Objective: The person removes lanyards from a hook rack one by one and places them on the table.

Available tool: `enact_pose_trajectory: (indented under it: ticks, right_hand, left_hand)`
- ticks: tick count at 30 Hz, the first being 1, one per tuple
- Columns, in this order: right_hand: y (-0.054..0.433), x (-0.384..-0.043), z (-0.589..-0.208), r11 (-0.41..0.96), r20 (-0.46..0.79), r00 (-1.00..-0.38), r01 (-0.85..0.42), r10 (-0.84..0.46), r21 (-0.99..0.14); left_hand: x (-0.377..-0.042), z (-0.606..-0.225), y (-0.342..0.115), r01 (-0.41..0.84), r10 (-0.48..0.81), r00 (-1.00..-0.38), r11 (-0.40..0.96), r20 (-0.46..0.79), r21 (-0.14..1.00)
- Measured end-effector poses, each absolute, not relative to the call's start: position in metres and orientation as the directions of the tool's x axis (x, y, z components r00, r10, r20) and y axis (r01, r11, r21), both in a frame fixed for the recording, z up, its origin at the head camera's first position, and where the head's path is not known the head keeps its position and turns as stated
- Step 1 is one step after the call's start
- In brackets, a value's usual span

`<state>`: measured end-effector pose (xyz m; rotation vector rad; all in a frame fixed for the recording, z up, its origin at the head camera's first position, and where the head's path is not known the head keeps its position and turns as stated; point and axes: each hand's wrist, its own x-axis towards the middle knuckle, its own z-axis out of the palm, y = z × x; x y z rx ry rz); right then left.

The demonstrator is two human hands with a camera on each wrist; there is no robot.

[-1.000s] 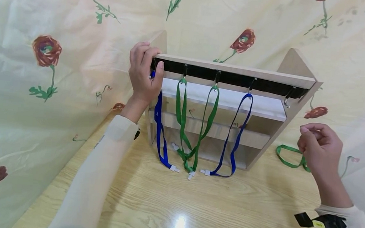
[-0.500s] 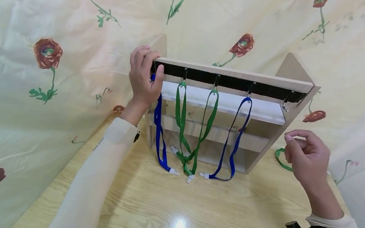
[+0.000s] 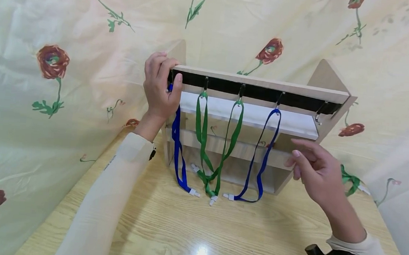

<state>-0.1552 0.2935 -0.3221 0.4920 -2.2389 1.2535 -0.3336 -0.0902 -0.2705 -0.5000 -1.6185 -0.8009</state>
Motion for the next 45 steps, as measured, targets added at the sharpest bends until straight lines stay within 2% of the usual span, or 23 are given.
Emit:
enact_pose_trajectory:
  ticks: [9,20,35,45]
  right_hand:
    - [0.275,-0.156,-0.318,0.512,0.613,-0.782,-0.576,-0.116,-0.637]
    - [0.263,-0.158,-0.315,0.575,0.501,-0.85,-0.494,-0.162,-0.652]
    - [0.237,-0.173,-0.314,0.494,0.491,-0.857,-0.498,-0.156,-0.713]
    - [0.218,-0.181,-0.324,0.441,0.48,-0.868,-0.483,-0.126,-0.757]
  left_hand:
    - [-0.333,-0.271,-0.089,0.708,-0.106,-0.214,0.668,0.971,0.229]
    - [-0.333,-0.271,-0.087,0.708,-0.103,-0.225,0.665,0.969,0.236]
    - [-0.332,-0.27,-0.089,0.713,-0.114,-0.208,0.662,0.972,0.23]
    - [-0.331,-0.27,-0.09,0.706,-0.109,-0.224,0.667,0.968,0.239]
